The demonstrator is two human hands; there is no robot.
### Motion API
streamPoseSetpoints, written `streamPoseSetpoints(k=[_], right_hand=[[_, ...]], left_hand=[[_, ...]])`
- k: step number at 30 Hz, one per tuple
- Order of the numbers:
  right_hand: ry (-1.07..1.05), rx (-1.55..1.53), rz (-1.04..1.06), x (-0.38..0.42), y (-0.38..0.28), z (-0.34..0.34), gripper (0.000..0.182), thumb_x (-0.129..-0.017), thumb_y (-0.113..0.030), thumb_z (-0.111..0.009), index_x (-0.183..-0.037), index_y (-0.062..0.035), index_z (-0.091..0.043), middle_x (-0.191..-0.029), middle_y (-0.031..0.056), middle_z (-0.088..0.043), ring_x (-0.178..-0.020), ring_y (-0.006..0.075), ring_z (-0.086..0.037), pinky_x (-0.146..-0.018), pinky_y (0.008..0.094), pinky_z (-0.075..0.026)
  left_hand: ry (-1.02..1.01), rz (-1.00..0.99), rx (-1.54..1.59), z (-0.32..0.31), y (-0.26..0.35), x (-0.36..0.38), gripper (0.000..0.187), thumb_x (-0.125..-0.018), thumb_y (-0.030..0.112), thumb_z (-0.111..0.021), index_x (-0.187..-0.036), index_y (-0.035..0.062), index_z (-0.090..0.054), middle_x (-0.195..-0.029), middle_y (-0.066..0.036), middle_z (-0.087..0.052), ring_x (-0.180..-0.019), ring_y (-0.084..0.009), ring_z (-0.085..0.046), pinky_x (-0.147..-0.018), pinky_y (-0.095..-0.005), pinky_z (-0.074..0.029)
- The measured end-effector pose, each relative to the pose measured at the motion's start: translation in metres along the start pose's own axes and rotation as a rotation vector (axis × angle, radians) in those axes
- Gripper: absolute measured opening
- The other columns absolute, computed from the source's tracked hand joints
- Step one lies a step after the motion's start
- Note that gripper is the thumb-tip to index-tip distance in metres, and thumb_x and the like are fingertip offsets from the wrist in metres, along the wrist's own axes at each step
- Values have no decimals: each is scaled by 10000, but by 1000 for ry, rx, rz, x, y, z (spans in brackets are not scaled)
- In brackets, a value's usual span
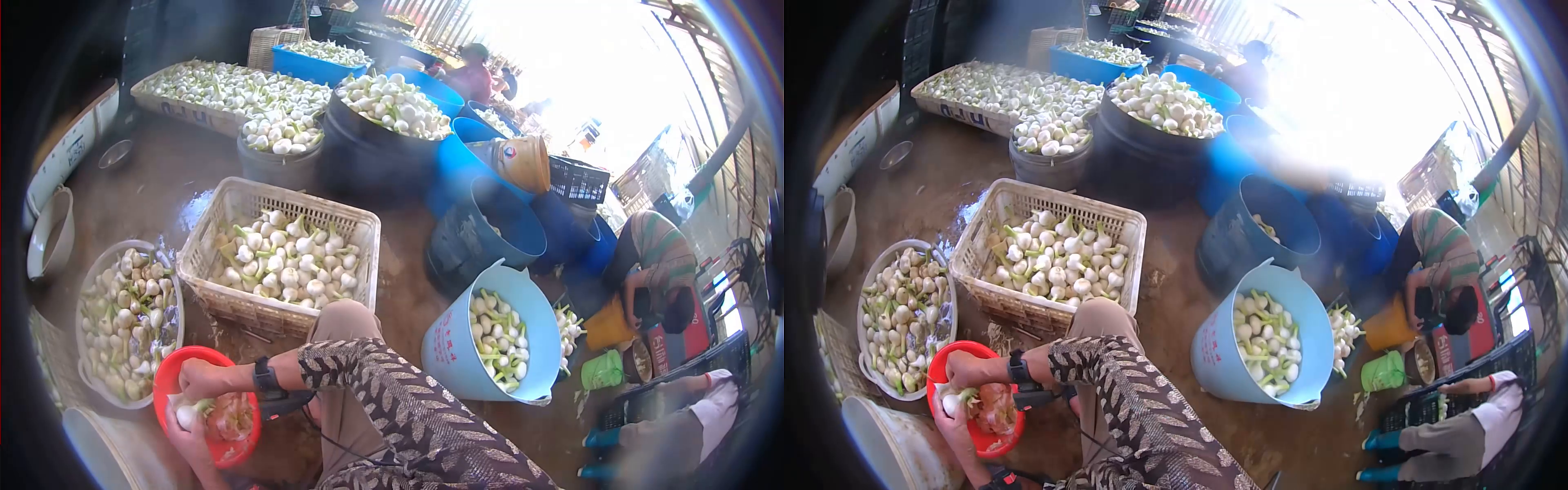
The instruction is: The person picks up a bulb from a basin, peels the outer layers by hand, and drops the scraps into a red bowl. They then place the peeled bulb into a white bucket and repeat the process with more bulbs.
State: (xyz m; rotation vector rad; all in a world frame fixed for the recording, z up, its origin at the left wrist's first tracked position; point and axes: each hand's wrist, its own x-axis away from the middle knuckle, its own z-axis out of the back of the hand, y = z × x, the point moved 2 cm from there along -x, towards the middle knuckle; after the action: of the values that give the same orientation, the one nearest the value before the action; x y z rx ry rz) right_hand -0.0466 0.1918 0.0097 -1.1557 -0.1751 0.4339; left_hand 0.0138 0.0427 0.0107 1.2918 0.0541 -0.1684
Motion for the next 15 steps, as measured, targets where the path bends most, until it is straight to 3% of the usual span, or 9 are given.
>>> streamPoseSetpoints(k=[2,4,5,7,10,11,13,14,15], right_hand=[[-24,17,-112,-2,-2,-1,237,-701,-227,-660,-606,-12,-630,-539,116,-571,-494,159,-546,-471,341,-410],[-21,-246,-124,-10,12,-9,294,-720,-282,-683,-626,-6,-640,-547,70,-589,-520,110,-544,-465,314,-414],[-85,-352,-174,-6,-1,-4,254,-697,-247,-686,-669,3,-653,-578,45,-612,-553,93,-560,-482,294,-433],[-70,-375,-90,-6,-11,-9,231,-700,-221,-668,-675,8,-649,-581,44,-611,-558,98,-566,-488,291,-442],[-45,-395,-7,-10,-1,-17,174,-702,-155,-614,-682,17,-634,-575,48,-600,-560,112,-576,-500,284,-461],[-40,-380,-38,-10,0,-17,172,-704,-150,-606,-673,18,-626,-572,49,-598,-549,116,-575,-497,293,-462],[-26,-458,-195,-6,-15,-8,163,-704,-147,-620,-657,9,-618,-553,52,-580,-513,122,-566,-481,312,-455],[61,-219,-170,-15,-5,-14,151,-743,-140,-612,-653,-19,-618,-542,48,-544,-520,114,-560,-461,326,-439],[71,25,194,-28,-2,-18,185,-799,-136,-574,-638,-53,-613,-552,64,-532,-523,113,-526,-456,336,-412]], left_hand=[[139,-89,-50,-3,9,5,470,-732,160,-612,-1165,14,-505,-1039,-92,-548,-920,-212,-560,-824,-327,-456],[132,63,546,-8,3,6,464,-825,292,-602,-1185,20,-492,-1025,-78,-592,-858,-157,-582,-717,-299,-483],[129,66,547,-7,-3,5,464,-825,292,-602,-1185,20,-492,-1025,-78,-592,-858,-157,-582,-717,-299,-483],[-53,503,800,2,-35,10,458,-846,265,-571,-1226,34,-459,-1075,-88,-550,-946,-217,-568,-753,-321,-500],[-215,625,1061,18,-75,9,414,-892,282,-530,-1229,53,-456,-1071,-94,-557,-926,-237,-583,-718,-331,-521],[21,686,1016,17,-65,12,412,-904,275,-492,-1234,33,-444,-1085,-110,-560,-914,-242,-587,-716,-363,-527],[-30,661,1064,19,-78,1,423,-909,271,-475,-1245,18,-430,-1122,-125,-549,-959,-255,-574,-738,-381,-528],[-76,632,1103,29,-79,0,435,-914,267,-458,-1256,2,-417,-1159,-140,-538,-1004,-268,-561,-760,-400,-529],[-135,618,1201,24,-31,3,445,-918,234,-436,-1277,-24,-388,-1231,-173,-506,-1099,-300,-518,-844,-419,-512]])
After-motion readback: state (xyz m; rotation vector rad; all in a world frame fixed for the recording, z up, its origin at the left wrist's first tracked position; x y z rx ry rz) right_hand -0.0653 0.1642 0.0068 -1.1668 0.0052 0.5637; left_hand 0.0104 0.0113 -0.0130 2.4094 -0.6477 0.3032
